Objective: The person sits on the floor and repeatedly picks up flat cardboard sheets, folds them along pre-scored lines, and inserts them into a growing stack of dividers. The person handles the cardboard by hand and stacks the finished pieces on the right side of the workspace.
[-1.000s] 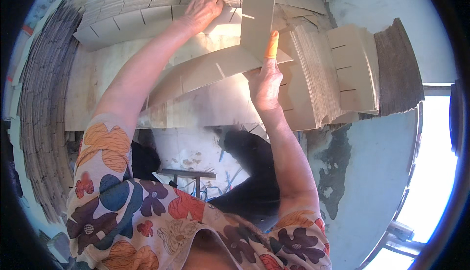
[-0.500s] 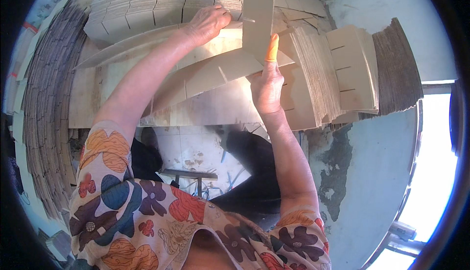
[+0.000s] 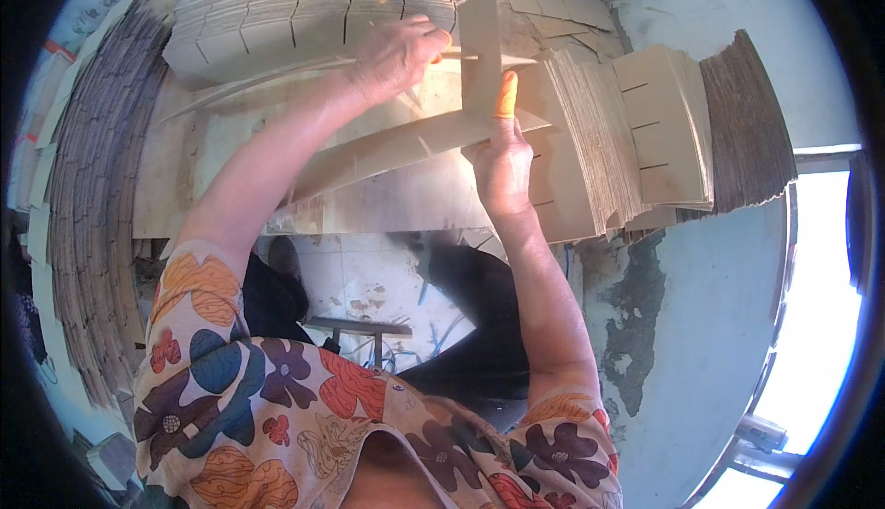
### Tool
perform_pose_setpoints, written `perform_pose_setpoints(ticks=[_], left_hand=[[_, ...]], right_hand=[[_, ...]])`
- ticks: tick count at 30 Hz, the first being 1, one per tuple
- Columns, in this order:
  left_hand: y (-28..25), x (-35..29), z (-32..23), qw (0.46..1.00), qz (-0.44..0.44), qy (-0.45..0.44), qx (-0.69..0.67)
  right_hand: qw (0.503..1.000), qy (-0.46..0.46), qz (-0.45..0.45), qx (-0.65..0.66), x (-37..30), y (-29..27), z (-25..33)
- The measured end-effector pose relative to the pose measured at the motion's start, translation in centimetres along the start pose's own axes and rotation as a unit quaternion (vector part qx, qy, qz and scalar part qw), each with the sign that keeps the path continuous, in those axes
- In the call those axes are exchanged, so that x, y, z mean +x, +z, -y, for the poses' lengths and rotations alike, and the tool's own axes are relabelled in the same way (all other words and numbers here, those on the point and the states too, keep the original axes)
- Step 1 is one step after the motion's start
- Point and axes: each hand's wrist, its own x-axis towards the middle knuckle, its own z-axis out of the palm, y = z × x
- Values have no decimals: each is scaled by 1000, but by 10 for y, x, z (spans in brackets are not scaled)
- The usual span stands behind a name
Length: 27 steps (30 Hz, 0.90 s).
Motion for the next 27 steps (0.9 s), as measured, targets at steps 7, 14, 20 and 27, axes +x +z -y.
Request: perform_pose_setpoints(ticks=[7,14,20,27], left_hand=[[-21,8,-17,942,138,-176,-248],[0,36,64,976,140,-85,140],[48,27,83,951,223,-81,196],[50,21,86,968,180,-33,173]], right_hand=[[998,15,14,60,-11,0,0],[998,61,2,32,-17,-6,10],[998,52,12,41,-15,-2,5],[998,42,23,29,-15,-3,1]])
